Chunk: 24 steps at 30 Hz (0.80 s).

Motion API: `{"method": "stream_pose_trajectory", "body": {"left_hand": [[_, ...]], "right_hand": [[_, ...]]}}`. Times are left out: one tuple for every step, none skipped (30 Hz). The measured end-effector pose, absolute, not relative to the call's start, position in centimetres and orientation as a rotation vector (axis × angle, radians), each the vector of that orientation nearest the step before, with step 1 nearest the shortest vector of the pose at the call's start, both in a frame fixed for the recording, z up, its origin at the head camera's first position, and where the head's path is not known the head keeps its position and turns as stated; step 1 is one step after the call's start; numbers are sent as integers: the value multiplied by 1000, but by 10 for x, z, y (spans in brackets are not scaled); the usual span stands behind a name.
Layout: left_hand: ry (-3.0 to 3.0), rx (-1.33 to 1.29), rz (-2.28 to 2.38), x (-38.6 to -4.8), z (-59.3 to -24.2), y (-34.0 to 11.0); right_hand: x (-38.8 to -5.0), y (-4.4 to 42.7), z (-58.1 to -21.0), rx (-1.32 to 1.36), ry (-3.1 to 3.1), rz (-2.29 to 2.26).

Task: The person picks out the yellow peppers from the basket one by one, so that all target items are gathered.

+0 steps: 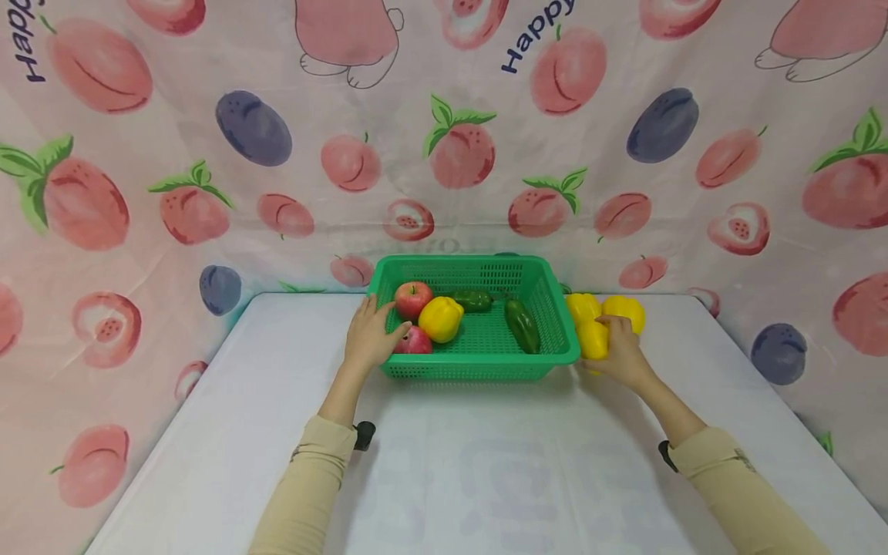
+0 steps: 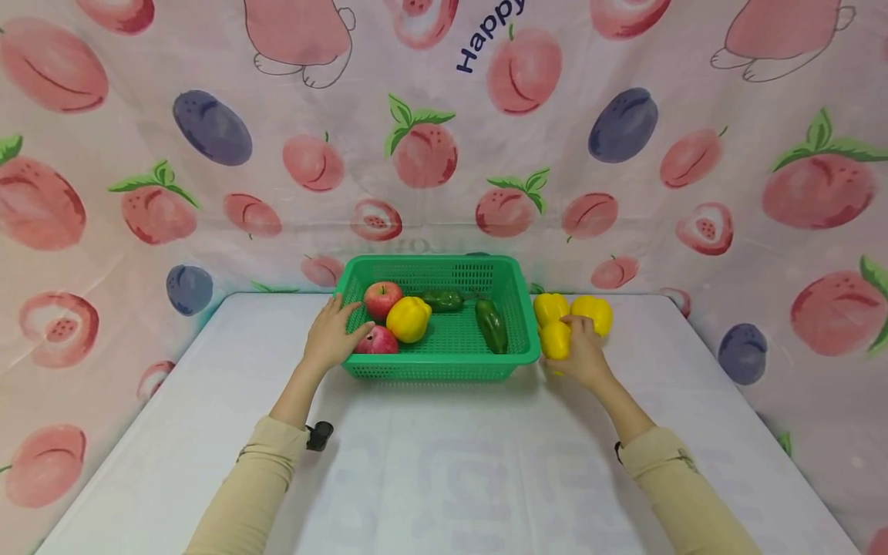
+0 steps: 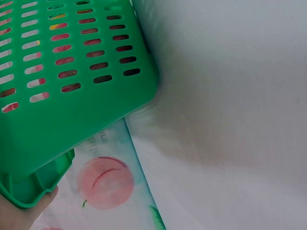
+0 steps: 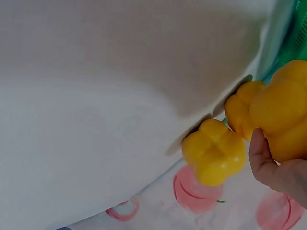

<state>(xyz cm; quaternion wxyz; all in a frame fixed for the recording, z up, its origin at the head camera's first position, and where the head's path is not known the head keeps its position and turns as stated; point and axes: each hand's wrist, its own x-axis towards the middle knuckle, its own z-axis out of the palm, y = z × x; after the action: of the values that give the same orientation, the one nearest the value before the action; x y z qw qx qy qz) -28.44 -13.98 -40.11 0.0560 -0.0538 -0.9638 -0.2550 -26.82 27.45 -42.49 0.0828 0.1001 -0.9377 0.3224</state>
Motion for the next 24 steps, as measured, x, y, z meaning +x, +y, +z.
{"method": "stream_pose_trajectory", "body": {"left_hand": [[-2922, -164, -775, -284, -401, -140], [-2921, -165, -774, -284, -401, -140], [-2920, -165, -771, -284, -401, -140], [-2920, -166, -769, -285, -401, -140], [-2920, -167, -767, -285, -401, -140], [-2920, -169, -764, -285, -401, -140], [-2922, -169, -759, -285, -402, -140], [-2922, -170, -756, -285, -402, -140], [-2923, -169, -757, -285, -402, -140], [-2923, -169, -761, -285, -402, -140], [-2923, -169, -763, -285, -402, -140], [-2923, -169, -764, -285, -402, -140], [-2924, -168, -763, -285, -402, -140], [-2925, -167, -764, -285, -402, -140], [-2926, -166, -764, -285, -402, -140], [-2926, -165, -763, -285, -403, -140], [-2926, -163, -763, -284, -403, -140], [-2925, -161, -764, -284, -403, -141], [-2925, -159, -766, -284, -403, -141], [-2924, -157, -772, -284, -403, -141], [-2924, -155, -776, -284, -403, -141], [-2923, -155, -779, -284, -403, -141], [-2922, -154, -780, -284, -402, -141], [-2922, -154, -782, -285, -403, -141]], "right_hand": [[-269, 275, -426, 297, -2808, 959], [-271, 275, -427, 300, -2812, 952], [-272, 275, -429, 301, -2815, 946], [-273, 275, -430, 302, -2819, 938], [-274, 275, -431, 303, -2820, 931], [-274, 275, -432, 304, -2821, 921], [-275, 275, -433, 305, -2824, 907], [-276, 275, -434, 307, -2826, 887], [-276, 275, -435, 305, -2834, 863], [-277, 275, -436, 300, -2843, 837], [-277, 274, -436, 296, -2852, 815], [-278, 274, -437, 289, -2867, 792], [-278, 274, -437, 281, -2881, 769], [-278, 273, -437, 272, -2893, 752], [-278, 273, -438, 263, -2905, 743], [-278, 272, -439, 258, -2915, 741], [-278, 272, -439, 255, -2921, 741], [-278, 271, -440, 254, -2925, 739], [-279, 271, -440, 251, -2926, 738], [-279, 270, -441, 248, -2928, 738], [-279, 270, -441, 247, -2930, 737], [-280, 269, -441, 243, -2931, 735], [-280, 269, -441, 239, -2931, 735], [-281, 269, -441, 235, -2929, 735]]}}
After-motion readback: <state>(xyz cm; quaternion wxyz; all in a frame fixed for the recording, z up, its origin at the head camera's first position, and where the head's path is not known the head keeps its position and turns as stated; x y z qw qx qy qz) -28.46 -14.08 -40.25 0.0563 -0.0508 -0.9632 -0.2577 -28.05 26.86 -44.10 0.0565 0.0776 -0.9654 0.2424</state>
